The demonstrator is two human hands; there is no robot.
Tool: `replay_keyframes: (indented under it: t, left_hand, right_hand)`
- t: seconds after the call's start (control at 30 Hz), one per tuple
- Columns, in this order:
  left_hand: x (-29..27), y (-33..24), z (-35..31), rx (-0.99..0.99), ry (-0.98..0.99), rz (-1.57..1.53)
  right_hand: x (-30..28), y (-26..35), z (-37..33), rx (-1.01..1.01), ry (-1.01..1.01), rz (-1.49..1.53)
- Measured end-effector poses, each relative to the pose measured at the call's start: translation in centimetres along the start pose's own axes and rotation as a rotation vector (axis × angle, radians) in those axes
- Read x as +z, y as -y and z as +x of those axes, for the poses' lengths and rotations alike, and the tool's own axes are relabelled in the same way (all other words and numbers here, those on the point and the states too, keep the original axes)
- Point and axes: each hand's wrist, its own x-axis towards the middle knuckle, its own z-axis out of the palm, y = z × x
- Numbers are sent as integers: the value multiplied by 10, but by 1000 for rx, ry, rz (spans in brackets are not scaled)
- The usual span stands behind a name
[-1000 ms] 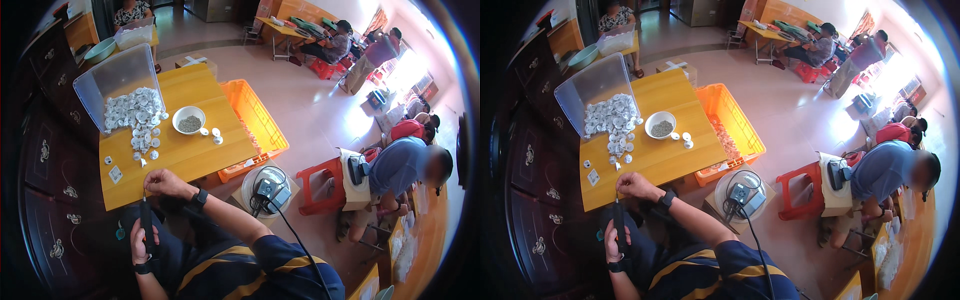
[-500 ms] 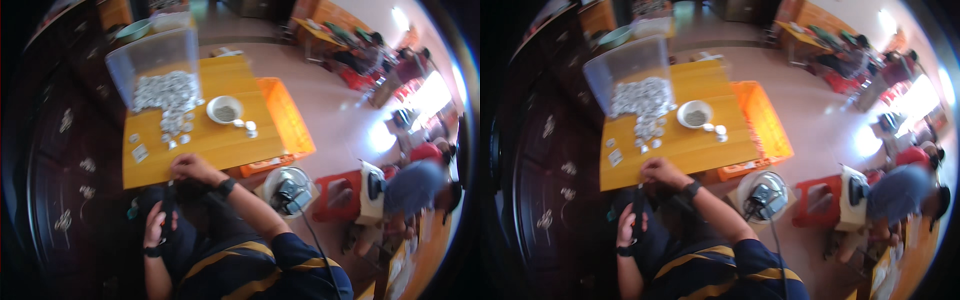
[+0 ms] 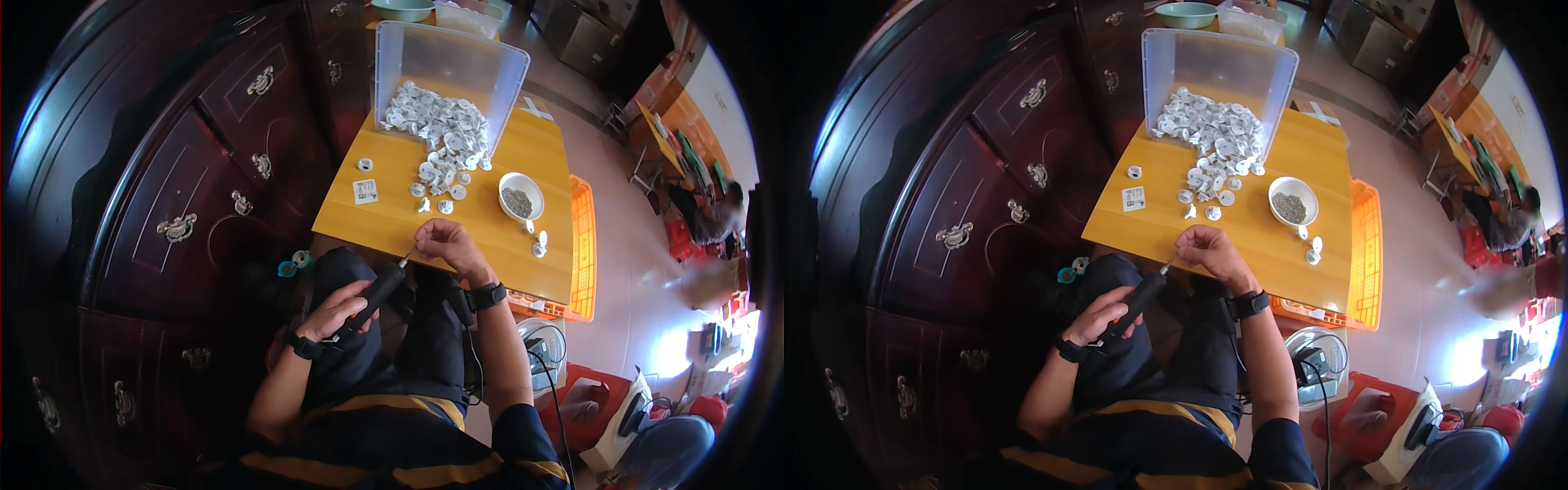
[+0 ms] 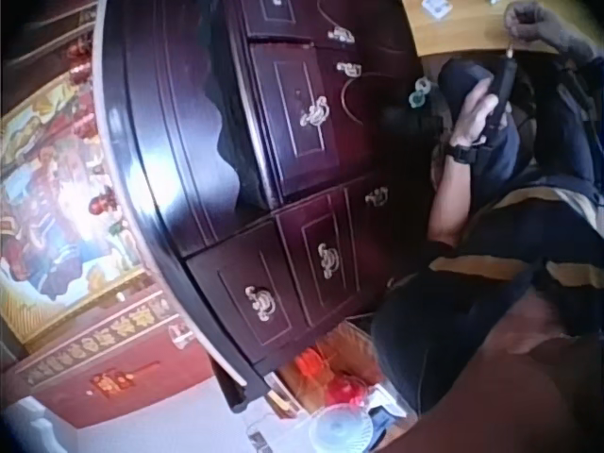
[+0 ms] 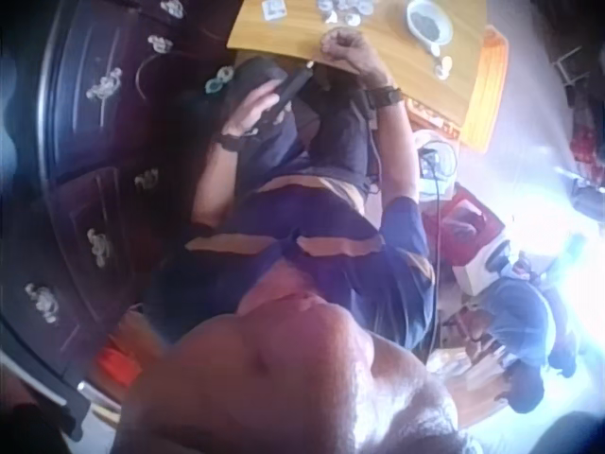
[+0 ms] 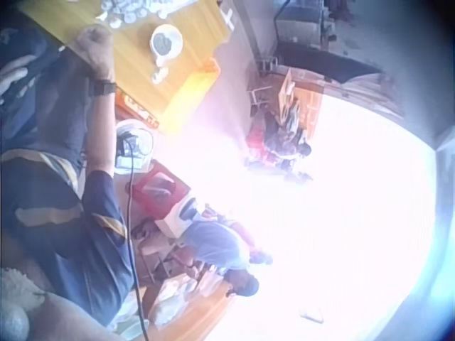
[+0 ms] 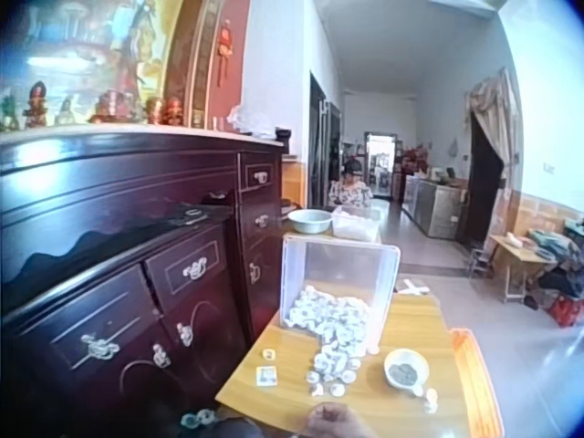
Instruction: Assembling small plastic components using a handheld electric screwdriver.
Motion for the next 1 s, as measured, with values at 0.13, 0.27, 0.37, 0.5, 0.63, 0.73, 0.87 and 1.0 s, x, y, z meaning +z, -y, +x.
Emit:
replay_keyframes:
  t: [0.13, 0.27, 0.37, 0.5, 0.63, 0.73, 0.87, 1.0]
  left_hand:
    - [-1, -1, 0, 6, 11, 24]
    - [-3, 4, 2, 29, 25, 30]
    - [-3, 5, 2, 52, 26, 25]
    - [-7, 7, 2, 58, 57, -2]
    - [-8, 8, 2, 59, 65, 6]
    - [-9, 10, 1, 70, 66, -5]
    - [-10, 10, 2, 51, 80, -51]
    - [-8, 14, 3, 76, 63, -38]
  right_hand:
    - [-6, 10, 0, 20, 70, -112]
    - [-6, 14, 2, 22, 92, -149]
    - [-1, 12, 1, 10, 54, -114]
    - [1, 8, 1, 26, 41, -72]
    - [-3, 5, 2, 7, 62, -41]
    - [-6, 4, 2, 0, 106, -36]
    - [-5, 2, 2, -43, 124, -44]
    - [-3, 1, 2, -60, 131, -68]
